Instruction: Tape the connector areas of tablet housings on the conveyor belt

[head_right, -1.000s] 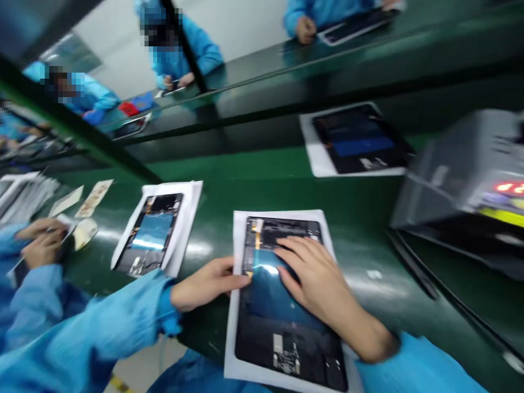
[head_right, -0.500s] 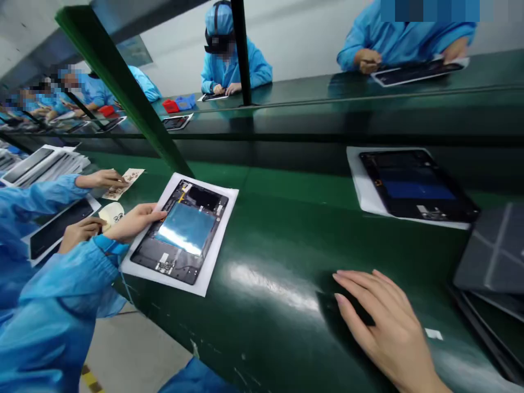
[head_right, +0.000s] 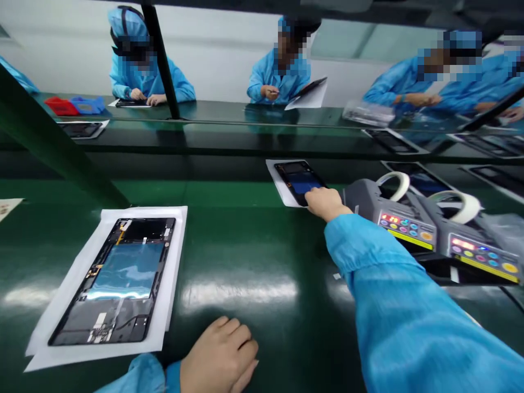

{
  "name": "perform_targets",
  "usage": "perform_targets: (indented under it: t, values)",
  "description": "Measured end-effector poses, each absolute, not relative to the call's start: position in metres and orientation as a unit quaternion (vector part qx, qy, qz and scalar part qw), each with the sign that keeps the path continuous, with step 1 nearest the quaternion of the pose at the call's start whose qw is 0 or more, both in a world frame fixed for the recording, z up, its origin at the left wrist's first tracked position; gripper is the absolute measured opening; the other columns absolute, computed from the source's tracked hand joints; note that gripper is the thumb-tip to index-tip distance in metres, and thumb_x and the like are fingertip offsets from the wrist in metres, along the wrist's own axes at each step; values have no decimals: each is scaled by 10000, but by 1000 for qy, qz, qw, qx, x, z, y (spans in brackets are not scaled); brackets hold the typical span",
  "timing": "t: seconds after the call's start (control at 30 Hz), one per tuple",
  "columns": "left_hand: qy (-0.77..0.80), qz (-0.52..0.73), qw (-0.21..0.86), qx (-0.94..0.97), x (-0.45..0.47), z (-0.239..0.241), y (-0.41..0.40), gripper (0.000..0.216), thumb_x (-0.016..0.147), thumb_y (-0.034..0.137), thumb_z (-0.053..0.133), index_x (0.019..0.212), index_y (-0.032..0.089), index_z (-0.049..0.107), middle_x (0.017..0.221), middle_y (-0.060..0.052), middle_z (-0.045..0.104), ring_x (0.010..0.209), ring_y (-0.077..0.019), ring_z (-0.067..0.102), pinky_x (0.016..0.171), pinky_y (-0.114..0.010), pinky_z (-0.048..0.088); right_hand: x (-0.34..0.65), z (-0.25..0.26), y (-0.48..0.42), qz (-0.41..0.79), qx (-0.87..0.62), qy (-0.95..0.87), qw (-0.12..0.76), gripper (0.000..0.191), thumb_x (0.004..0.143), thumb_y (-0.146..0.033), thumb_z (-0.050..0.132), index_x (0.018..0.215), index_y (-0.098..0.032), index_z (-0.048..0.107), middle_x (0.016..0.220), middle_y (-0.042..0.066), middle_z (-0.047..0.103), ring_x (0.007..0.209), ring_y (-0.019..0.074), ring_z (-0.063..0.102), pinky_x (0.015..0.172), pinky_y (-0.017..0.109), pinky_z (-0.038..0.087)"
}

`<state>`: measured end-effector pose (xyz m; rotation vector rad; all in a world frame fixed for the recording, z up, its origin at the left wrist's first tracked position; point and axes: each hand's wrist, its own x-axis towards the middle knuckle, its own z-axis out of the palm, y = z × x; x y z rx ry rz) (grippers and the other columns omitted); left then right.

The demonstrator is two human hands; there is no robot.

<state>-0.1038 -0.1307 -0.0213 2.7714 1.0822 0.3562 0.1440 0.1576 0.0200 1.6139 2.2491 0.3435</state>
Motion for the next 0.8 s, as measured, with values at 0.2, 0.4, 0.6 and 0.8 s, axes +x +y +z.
perform_targets:
  t: [0.2,0.4,0.6,0.8]
  values:
    - [364,204,16,909,-107,-46,-135,195,789,292,644,699,170,522,639,1,509,581,-155,467,544,-312,326,158,0,174,97,515,814,249,175,922,-299,570,987,-141,607,983,41,618,840,159,592,773,343,492]
    - [363,231,12,902,-100,-45,-139,291,788,277,666,608,171,463,571,12,469,531,-134,444,497,-303,267,150,0,172,88,461,857,212,209,887,-184,452,888,-171,660,913,77,669,798,213,625,639,284,422]
    - [371,207,42,904,-102,-46,-138,317,795,322,669,608,178,456,582,20,486,538,-130,451,519,-302,294,100,17,170,90,426,890,133,218,882,-195,413,893,-164,628,918,96,661,733,207,606,605,282,372]
    - [362,301,10,882,-105,-29,-135,253,816,243,606,612,178,471,560,27,450,525,-127,404,529,-300,270,83,32,52,37,309,945,101,142,844,-115,461,769,-186,558,734,24,581,653,162,543,571,272,350]
